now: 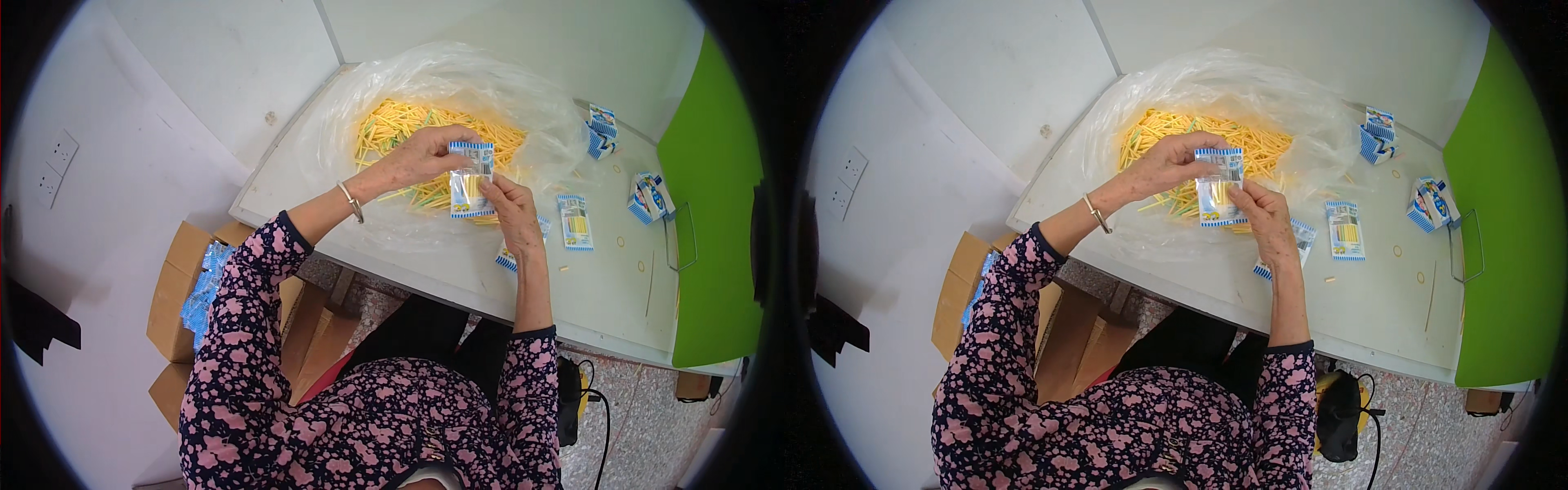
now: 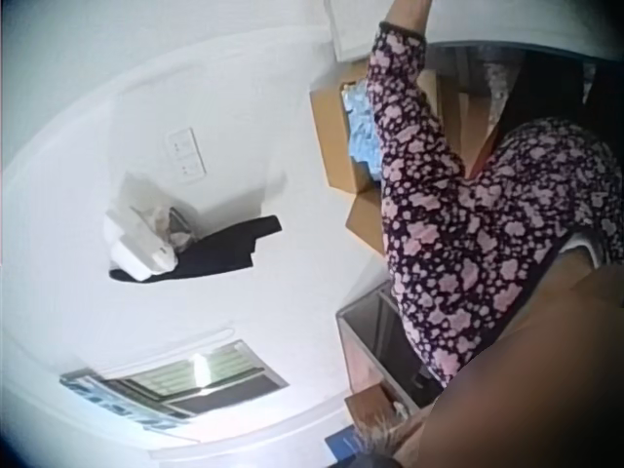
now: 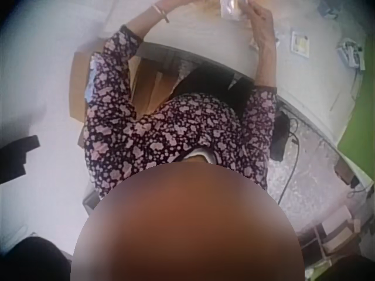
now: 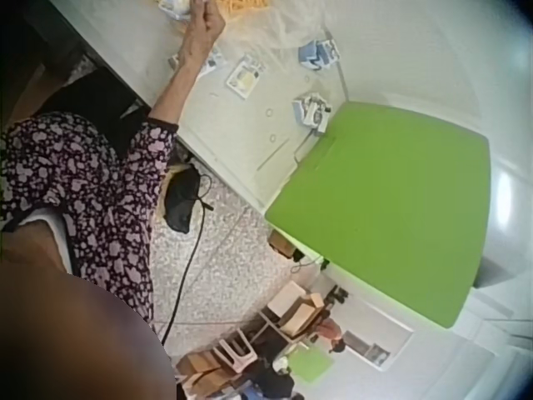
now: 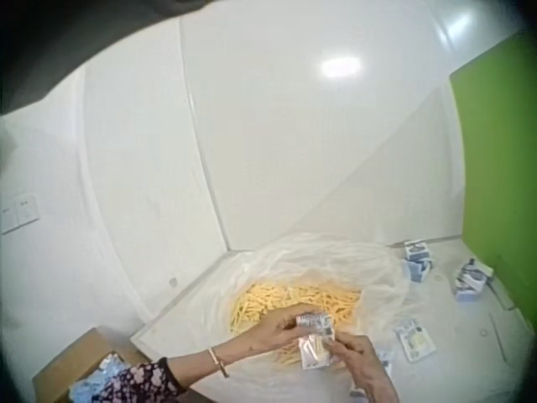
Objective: Place yellow plastic sticks into individual blue plastic packets.
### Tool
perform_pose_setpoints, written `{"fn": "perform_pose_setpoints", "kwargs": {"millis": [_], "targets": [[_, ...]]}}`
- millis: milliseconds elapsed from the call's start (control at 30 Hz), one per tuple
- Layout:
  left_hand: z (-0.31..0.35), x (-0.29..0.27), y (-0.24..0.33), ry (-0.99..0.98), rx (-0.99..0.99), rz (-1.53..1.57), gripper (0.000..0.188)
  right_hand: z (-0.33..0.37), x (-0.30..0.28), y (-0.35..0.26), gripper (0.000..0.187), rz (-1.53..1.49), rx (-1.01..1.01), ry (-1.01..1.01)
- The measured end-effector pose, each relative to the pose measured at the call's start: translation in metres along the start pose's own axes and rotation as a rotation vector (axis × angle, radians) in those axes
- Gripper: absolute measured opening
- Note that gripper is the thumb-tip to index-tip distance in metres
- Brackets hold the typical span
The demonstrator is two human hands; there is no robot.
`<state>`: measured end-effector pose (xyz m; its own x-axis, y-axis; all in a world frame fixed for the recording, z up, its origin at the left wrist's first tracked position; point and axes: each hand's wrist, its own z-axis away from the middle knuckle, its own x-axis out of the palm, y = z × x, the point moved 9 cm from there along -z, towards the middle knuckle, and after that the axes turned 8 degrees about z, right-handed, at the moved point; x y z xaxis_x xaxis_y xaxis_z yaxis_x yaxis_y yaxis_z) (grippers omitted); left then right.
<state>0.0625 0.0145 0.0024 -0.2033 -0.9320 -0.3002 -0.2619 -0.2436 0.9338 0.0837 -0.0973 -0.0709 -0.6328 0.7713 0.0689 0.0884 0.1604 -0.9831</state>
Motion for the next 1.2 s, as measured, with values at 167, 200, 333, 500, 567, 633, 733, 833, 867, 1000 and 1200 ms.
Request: {"fn": "perform_pose_setpoints", "kwargs": {"millis": [167, 200, 333, 500, 567, 633, 733, 833, 867, 1000, 1200], "targets": [[-0.008, 0.012, 0.015, 0.029, 0.038, 0.056, 0.035, 0.007, -0.004, -0.007, 0.024, -0.044, 0.03, 0.013], [-0.009, 0.014, 0.013, 0.02, 0.029, 0.023, 0.035, 0.008, -0.004, -0.005, 0.024, -0.023, 0.05, 0.003], [-0.017, 0.028, 0.013, 0.007, 0.03, -0.051, 0.039, 0.015, -0.014, -0.007, 0.024, 0.06, 0.091, 0.007], [-0.018, 0.038, 0.026, 0.006, 0.085, -0.036, 0.038, 0.022, -0.02, -0.006, 0.023, -0.029, 0.112, 0.013], [-0.019, 0.041, 0.029, 0.009, 0.103, -0.095, 0.036, 0.023, -0.023, -0.002, 0.023, 0.029, 0.126, -0.013], [-0.021, 0.047, 0.024, -0.042, 0.086, -0.082, 0.034, 0.024, -0.023, 0.001, 0.023, 0.088, 0.142, -0.04], [-0.022, 0.049, 0.027, -0.021, 0.095, -0.184, 0.032, 0.026, -0.022, -0.004, 0.023, 0.069, 0.1, -0.039], [-0.026, 0.05, 0.02, -0.026, 0.06, 0.101, 0.03, 0.029, -0.028, -0.012, 0.023, 0.057, 0.078, 0.024], [-0.026, 0.05, 0.02, -0.028, 0.06, 0.103, 0.03, 0.029, -0.032, -0.01, 0.023, 0.05, 0.083, 0.027], [-0.025, 0.042, 0.006, -0.03, 0.035, 0.061, 0.031, 0.031, -0.035, -0.01, 0.022, 0.015, 0.095, 0.018], [-0.026, 0.045, 0.012, 0.029, 0.132, -0.171, 0.034, 0.033, -0.039, -0.008, 0.024, 0.003, 0.086, 0.059]]}}
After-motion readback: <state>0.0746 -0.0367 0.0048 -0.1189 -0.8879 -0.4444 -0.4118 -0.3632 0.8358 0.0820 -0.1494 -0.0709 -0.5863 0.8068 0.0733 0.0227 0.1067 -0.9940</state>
